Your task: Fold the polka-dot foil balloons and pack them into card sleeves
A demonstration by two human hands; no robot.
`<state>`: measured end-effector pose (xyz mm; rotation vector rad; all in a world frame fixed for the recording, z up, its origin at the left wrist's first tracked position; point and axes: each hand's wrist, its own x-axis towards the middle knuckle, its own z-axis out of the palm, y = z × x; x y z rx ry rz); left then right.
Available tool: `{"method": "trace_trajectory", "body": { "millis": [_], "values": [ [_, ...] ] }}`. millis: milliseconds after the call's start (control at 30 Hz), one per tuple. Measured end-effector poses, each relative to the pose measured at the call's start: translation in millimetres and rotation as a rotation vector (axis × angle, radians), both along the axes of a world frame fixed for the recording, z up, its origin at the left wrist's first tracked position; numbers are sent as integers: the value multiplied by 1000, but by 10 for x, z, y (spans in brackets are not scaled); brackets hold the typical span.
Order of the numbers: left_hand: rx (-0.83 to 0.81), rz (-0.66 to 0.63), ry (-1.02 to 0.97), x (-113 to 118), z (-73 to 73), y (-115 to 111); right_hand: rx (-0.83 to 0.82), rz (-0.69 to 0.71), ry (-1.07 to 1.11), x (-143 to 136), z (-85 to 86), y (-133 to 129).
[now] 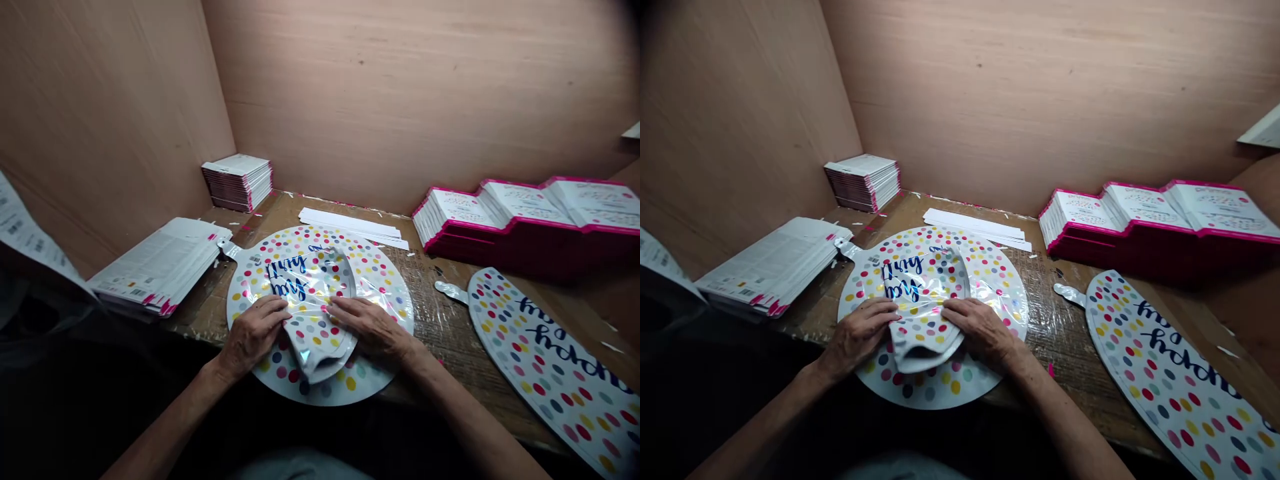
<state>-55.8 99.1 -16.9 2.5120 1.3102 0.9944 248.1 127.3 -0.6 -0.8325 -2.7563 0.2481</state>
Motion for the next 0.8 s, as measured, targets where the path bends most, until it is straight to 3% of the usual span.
{"method": "trace_trajectory", "body": {
  "millis": [67, 167, 233, 300, 467, 633, 733, 800],
  "values": [
    [-78, 89, -57, -17, -21, -14, -101, -86, 74, -117, 23, 122],
    [-198, 354, -205, 10, -53, -8, -253, -354, 175, -350, 68, 314],
    [-290, 511, -303, 48, -57, 1, -288, -516, 187, -524, 75, 446],
    [-361, 586, -376, 79, -48, 6, -264, -629, 140, -679, 60, 558],
    [-401, 591, -439, 77, -42, 1, -144, -711, -19, -858, 8, 662],
    [-420, 611, -397, 81, -41, -11, -228, -715, -12, -878, -4, 679],
    [-206, 619, -194, 109, 11, 2, -257, -703, -55, -879, 27, 724],
    [-70, 473, 14, 108, 28, 44, -260, -695, -98, -870, 75, 719]
  ]
}}
